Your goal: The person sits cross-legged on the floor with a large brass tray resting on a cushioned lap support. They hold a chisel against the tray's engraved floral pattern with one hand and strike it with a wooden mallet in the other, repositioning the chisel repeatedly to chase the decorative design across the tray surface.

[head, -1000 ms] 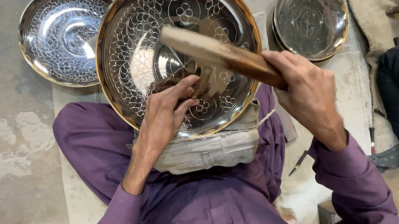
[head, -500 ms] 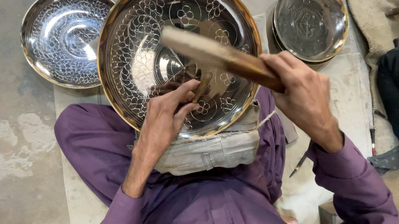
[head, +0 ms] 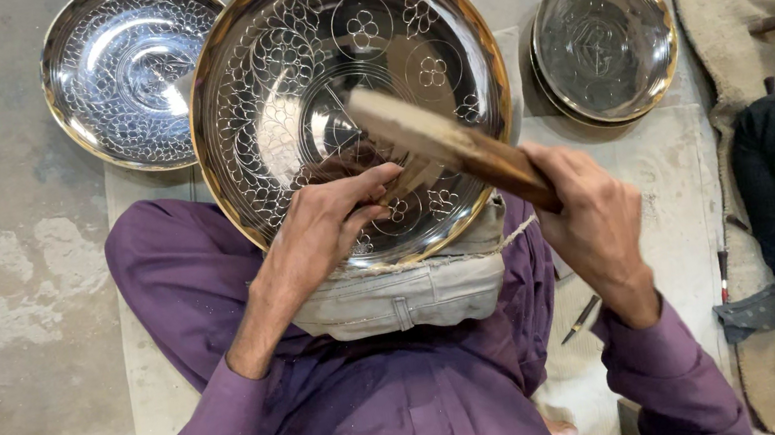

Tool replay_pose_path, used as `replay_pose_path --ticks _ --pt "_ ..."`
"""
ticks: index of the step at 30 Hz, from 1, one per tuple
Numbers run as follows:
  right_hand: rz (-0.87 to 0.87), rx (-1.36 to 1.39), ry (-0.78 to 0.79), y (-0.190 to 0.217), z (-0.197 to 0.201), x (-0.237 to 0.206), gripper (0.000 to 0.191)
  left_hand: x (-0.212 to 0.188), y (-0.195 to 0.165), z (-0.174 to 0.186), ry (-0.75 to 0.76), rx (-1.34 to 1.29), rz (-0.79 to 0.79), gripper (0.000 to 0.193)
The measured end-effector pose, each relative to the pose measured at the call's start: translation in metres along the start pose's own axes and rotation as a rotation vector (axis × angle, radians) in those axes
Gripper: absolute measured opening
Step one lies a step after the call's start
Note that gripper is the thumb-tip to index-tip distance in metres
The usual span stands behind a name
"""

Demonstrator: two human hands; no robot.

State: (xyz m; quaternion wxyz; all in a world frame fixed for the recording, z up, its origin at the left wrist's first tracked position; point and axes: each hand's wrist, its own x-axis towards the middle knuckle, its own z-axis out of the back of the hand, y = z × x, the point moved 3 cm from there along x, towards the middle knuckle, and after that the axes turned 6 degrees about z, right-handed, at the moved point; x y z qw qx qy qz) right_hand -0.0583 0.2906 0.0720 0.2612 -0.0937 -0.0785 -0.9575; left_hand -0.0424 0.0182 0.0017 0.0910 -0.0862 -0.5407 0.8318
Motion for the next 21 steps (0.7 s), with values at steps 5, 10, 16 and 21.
replay_pose_path --ticks 5,10,16,21 --pt "-0.108 0.266 -0.054 0.003 -0.014 -0.027 0.042 0.003 -0.008 0.006 0.013 0.099 -0.218 0.051" --pt "-0.287 0.479 -0.153 -0.005 -0.032 -0.055 0.039 0.010 -0.007 0.003 0.127 0.159 -0.167 0.052" --pt "-0.322 0.494 -0.200 0.003 -0.041 -0.074 0.042 0.013 -0.008 0.004 0.172 0.173 -0.251 0.047" --pt "-0.254 0.124 -0.072 -0.003 -0.040 -0.067 0.040 0.010 -0.006 0.002 0.131 0.217 -0.206 0.050"
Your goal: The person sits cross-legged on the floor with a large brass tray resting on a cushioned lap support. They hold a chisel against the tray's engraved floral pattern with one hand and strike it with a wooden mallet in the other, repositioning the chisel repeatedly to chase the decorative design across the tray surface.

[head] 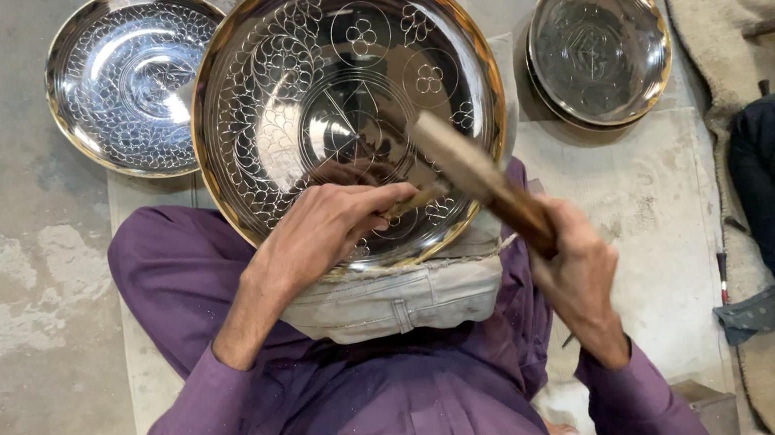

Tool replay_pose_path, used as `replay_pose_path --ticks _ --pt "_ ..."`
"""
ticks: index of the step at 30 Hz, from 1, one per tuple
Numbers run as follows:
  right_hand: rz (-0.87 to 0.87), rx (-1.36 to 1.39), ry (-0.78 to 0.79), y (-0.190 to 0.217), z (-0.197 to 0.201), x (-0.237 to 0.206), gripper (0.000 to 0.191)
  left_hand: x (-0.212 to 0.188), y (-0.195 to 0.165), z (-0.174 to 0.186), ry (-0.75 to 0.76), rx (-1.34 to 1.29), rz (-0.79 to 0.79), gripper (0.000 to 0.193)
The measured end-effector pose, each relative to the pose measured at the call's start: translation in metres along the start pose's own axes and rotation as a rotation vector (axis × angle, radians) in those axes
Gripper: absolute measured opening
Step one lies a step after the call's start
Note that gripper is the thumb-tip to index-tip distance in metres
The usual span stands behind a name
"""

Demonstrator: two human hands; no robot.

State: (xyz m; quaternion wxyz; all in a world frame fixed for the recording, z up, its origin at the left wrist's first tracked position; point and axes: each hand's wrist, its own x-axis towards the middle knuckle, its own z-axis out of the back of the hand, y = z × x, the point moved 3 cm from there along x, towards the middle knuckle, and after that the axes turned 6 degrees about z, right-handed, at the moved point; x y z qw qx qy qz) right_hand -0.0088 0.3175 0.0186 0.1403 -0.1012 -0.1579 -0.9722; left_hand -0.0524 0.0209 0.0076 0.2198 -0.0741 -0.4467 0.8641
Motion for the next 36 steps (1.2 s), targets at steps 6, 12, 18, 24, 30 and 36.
replay_pose_path --ticks 6,12,18,24,30,36 --pt "0.084 -0.074 0.213 -0.004 0.014 0.035 0.051 -0.014 0.004 -0.003 -0.084 -0.111 0.245 0.050" --pt "0.089 0.386 0.219 0.026 0.036 0.090 0.055 -0.030 0.006 -0.015 -0.374 -0.252 0.258 0.049" --pt "0.452 0.168 0.089 0.073 0.061 0.131 0.061 -0.036 0.016 -0.030 -0.513 -0.306 0.337 0.048" --pt "0.553 -0.382 0.477 0.086 0.052 0.151 0.065 -0.044 0.012 -0.037 -0.600 -0.393 0.390 0.048" --pt "0.521 -0.173 0.512 0.103 0.043 0.158 0.063 -0.048 0.001 -0.036 -0.689 -0.305 0.344 0.048" --pt "0.714 -0.008 0.176 0.124 0.058 0.157 0.079 -0.050 0.001 -0.040 -0.746 -0.373 0.469 0.044"
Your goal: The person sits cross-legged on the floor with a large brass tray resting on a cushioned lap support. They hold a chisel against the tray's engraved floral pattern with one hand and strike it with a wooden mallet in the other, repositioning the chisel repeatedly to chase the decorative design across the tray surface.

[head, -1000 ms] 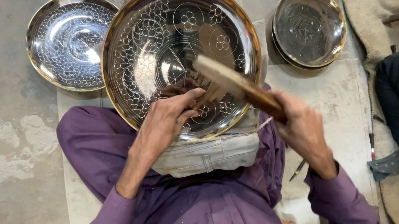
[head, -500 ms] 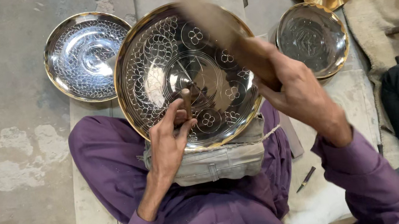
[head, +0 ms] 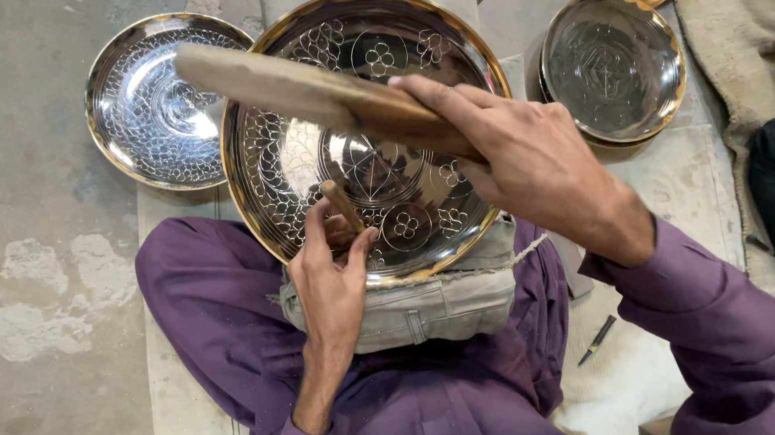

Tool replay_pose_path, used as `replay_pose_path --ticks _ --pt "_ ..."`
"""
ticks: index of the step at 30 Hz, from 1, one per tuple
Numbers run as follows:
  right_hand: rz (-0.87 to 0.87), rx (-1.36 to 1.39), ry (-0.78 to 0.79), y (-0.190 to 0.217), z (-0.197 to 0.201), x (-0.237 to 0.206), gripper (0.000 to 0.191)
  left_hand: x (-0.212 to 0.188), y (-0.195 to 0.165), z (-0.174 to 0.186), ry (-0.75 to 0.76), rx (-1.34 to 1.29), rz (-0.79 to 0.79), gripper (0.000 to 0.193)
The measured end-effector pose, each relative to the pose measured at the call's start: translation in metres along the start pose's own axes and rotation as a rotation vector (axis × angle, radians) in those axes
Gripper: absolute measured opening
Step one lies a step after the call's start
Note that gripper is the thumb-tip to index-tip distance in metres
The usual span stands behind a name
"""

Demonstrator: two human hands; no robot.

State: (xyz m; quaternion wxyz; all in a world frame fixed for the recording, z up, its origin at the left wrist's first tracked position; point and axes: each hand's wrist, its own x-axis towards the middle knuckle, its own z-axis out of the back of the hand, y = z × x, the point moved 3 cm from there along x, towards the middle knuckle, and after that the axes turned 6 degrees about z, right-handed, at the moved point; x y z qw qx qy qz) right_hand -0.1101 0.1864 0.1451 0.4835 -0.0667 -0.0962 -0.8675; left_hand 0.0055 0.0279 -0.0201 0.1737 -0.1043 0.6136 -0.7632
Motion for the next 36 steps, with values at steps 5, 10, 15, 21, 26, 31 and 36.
replay_pose_path --ticks 5,10,15,21,26,31,36 --pt "-0.104 -0.136 0.213 -0.004 -0.006 -0.001 0.070 -0.001 0.002 0.001 0.012 0.001 -0.004 0.044" --pt "-0.174 -0.129 0.367 -0.015 -0.009 -0.018 0.060 0.008 0.009 -0.001 0.082 0.024 -0.060 0.049" --pt "-0.209 -0.036 0.146 -0.018 -0.004 -0.035 0.064 0.021 0.010 -0.010 0.184 0.000 -0.157 0.050" --pt "-0.315 -0.079 0.073 -0.020 0.001 -0.057 0.067 0.036 0.004 -0.007 0.292 0.120 -0.267 0.053" --pt "-0.333 -0.144 0.157 -0.024 -0.009 -0.067 0.074 0.038 0.004 -0.005 0.308 0.123 -0.257 0.055" --pt "-0.312 -0.080 0.019 -0.025 -0.010 -0.068 0.069 0.036 0.004 -0.008 0.287 0.128 -0.300 0.055" --pt "-0.223 0.139 -0.048 -0.025 -0.004 -0.064 0.076 0.034 0.003 -0.007 0.272 0.135 -0.296 0.054"
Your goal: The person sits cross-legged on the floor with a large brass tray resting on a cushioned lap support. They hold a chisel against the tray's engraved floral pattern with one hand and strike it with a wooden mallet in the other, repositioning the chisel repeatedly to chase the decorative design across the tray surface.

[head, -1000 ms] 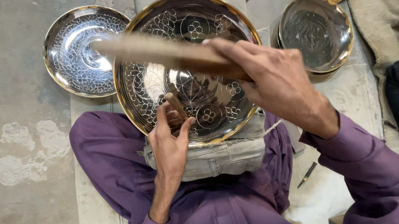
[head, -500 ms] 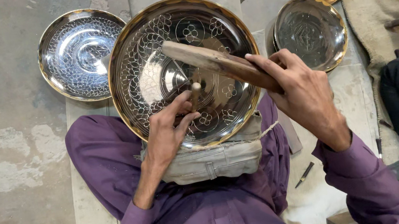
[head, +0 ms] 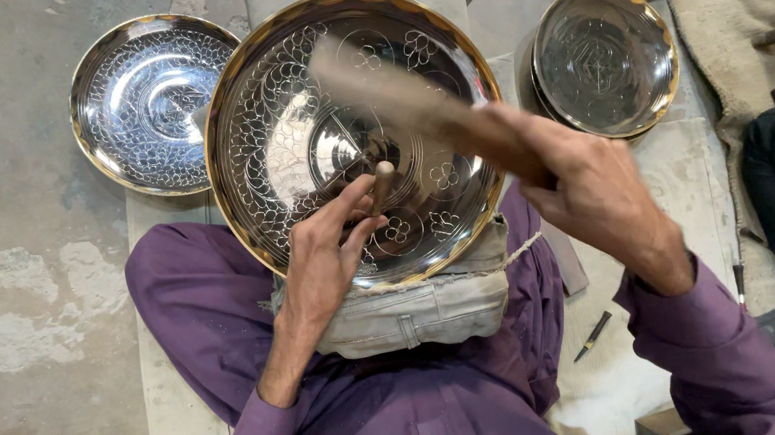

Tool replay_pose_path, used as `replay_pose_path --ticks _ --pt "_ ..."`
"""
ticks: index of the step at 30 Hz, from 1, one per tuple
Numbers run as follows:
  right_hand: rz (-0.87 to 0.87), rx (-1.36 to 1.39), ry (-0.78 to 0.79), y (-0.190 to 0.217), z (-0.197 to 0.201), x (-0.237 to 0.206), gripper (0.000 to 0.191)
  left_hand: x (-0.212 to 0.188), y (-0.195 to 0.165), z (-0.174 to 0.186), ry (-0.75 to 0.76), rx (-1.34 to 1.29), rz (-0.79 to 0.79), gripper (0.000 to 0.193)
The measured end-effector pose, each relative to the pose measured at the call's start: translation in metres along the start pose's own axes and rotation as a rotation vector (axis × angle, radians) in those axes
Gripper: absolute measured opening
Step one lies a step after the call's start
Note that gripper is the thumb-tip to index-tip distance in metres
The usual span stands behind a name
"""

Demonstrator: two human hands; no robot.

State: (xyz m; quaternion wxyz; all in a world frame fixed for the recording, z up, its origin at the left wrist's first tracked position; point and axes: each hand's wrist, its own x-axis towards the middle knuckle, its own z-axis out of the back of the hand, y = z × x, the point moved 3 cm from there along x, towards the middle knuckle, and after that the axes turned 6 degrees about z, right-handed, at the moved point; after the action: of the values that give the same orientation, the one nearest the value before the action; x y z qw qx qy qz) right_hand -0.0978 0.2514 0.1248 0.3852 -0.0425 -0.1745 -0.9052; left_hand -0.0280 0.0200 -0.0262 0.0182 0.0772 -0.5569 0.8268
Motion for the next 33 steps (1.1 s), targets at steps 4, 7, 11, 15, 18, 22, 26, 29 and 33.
replay_pose_path --ticks 4,7,11,15,18,22,26,29,33 --pt "-0.175 -0.162 0.168 -0.005 -0.004 0.000 0.063 0.000 0.000 -0.003 0.027 -0.008 0.055 0.050" --pt "-0.125 -0.100 0.098 -0.004 -0.006 0.001 0.066 0.001 -0.001 -0.005 0.024 -0.005 0.060 0.049" --pt "-0.065 -0.189 0.027 -0.004 -0.007 -0.001 0.061 0.001 -0.002 -0.005 0.026 -0.027 0.074 0.050" --pt "0.045 -0.330 0.138 -0.005 -0.011 0.000 0.074 0.000 -0.003 -0.002 0.023 -0.012 0.089 0.049" --pt "-0.181 -0.280 0.166 -0.010 -0.013 0.001 0.055 -0.001 -0.002 -0.001 0.016 -0.018 0.086 0.051" --pt "-0.147 -0.026 0.090 0.001 -0.013 0.005 0.068 -0.003 0.000 -0.003 0.008 -0.019 0.052 0.050" --pt "-0.139 -0.048 0.014 0.009 -0.008 0.006 0.064 -0.005 0.001 -0.005 0.019 -0.007 0.048 0.050" --pt "-0.102 0.066 -0.081 0.011 -0.003 0.006 0.062 -0.006 0.000 -0.003 0.018 -0.045 0.053 0.051" --pt "-0.188 -0.126 0.032 0.009 -0.001 -0.001 0.063 -0.006 -0.001 -0.002 0.037 -0.068 0.065 0.052"
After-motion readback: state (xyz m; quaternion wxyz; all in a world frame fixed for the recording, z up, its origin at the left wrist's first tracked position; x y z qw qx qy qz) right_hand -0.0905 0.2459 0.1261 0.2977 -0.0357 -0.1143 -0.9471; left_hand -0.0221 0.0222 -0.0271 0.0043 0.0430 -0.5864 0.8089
